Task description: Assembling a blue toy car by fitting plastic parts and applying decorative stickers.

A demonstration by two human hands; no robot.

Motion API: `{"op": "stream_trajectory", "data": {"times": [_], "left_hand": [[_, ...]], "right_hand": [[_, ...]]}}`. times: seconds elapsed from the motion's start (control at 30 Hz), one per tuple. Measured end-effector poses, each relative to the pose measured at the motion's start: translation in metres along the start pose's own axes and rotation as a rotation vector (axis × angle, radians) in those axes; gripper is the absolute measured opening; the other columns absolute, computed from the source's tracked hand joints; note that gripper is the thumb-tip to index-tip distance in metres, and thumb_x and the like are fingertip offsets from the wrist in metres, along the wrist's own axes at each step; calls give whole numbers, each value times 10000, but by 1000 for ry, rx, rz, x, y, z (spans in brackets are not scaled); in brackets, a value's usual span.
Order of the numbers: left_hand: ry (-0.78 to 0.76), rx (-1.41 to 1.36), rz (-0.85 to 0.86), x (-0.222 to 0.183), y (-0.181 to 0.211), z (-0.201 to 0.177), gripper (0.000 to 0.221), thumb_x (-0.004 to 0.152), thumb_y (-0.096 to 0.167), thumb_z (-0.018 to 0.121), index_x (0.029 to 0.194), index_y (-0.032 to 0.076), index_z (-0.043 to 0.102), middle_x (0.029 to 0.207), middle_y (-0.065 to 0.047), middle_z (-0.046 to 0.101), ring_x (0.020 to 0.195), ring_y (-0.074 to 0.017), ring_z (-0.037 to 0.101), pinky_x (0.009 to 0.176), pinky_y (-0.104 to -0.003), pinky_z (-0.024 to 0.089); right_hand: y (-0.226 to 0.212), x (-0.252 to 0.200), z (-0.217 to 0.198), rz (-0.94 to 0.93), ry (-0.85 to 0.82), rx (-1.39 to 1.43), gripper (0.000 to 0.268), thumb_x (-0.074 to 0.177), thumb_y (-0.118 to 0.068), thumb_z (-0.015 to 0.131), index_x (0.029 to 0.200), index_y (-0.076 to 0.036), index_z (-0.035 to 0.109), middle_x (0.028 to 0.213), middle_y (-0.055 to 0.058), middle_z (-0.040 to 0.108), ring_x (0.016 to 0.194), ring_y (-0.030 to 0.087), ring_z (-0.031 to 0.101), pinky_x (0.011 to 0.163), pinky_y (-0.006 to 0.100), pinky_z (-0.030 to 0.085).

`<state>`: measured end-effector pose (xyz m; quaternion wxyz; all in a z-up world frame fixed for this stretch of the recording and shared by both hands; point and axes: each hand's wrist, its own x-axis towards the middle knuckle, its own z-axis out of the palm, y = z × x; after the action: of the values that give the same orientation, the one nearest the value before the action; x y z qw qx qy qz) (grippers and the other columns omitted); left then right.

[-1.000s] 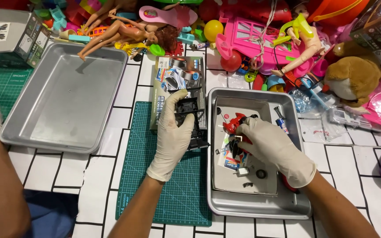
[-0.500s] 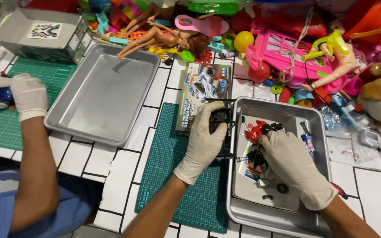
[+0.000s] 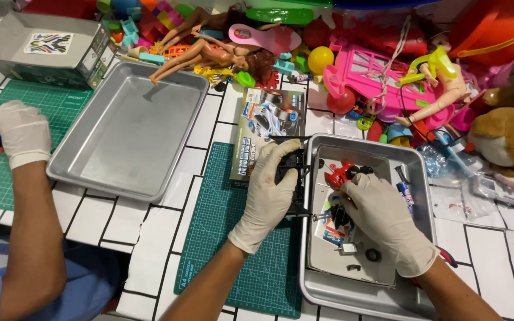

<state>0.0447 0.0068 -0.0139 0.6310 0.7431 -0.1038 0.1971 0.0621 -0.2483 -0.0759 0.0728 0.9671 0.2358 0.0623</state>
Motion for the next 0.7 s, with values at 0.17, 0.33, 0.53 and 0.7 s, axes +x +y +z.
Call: {"op": "stream_trajectory", "data": {"times": [0.17, 0.33, 0.53, 0.7], "left_hand": [[13, 19, 0, -1, 3, -2, 475, 867, -74, 626, 1304, 111, 645, 1284, -117, 620, 1316, -324, 559, 1150, -447, 401], [17, 31, 6, -1, -7, 0, 495, 862, -79, 635, 1323, 100, 640, 1304, -124, 622, 1312, -309, 554, 1144, -451, 396], [15, 30, -1, -1, -6, 0, 493, 871, -77, 641, 1331, 102, 640, 1320, -120, 626, 1311, -293, 552, 1150, -449, 394], [19, 16, -10, -1, -5, 0, 479, 865, -66, 648, 1315, 98, 646, 1310, -122, 628, 1298, -297, 567, 1141, -450, 406]], "right_hand": [[-1, -1, -1, -24, 35, 61, 202, 888, -359, 668, 1015, -202, 671, 866, 16, 597, 878, 249, 656, 726, 388, 544], [1, 0, 0, -7, 21, 74, 187, 900, -322, 640, 1063, -230, 641, 862, -4, 584, 870, 224, 655, 741, 372, 551], [-2, 1, -26, 6, -28, 159, 203, 928, -251, 609, 1126, -220, 646, 860, 11, 590, 867, 242, 663, 733, 384, 560], [5, 0, -12, 16, -32, 197, 127, 925, -276, 631, 1031, -213, 662, 865, 12, 593, 871, 259, 656, 722, 400, 567]]}}
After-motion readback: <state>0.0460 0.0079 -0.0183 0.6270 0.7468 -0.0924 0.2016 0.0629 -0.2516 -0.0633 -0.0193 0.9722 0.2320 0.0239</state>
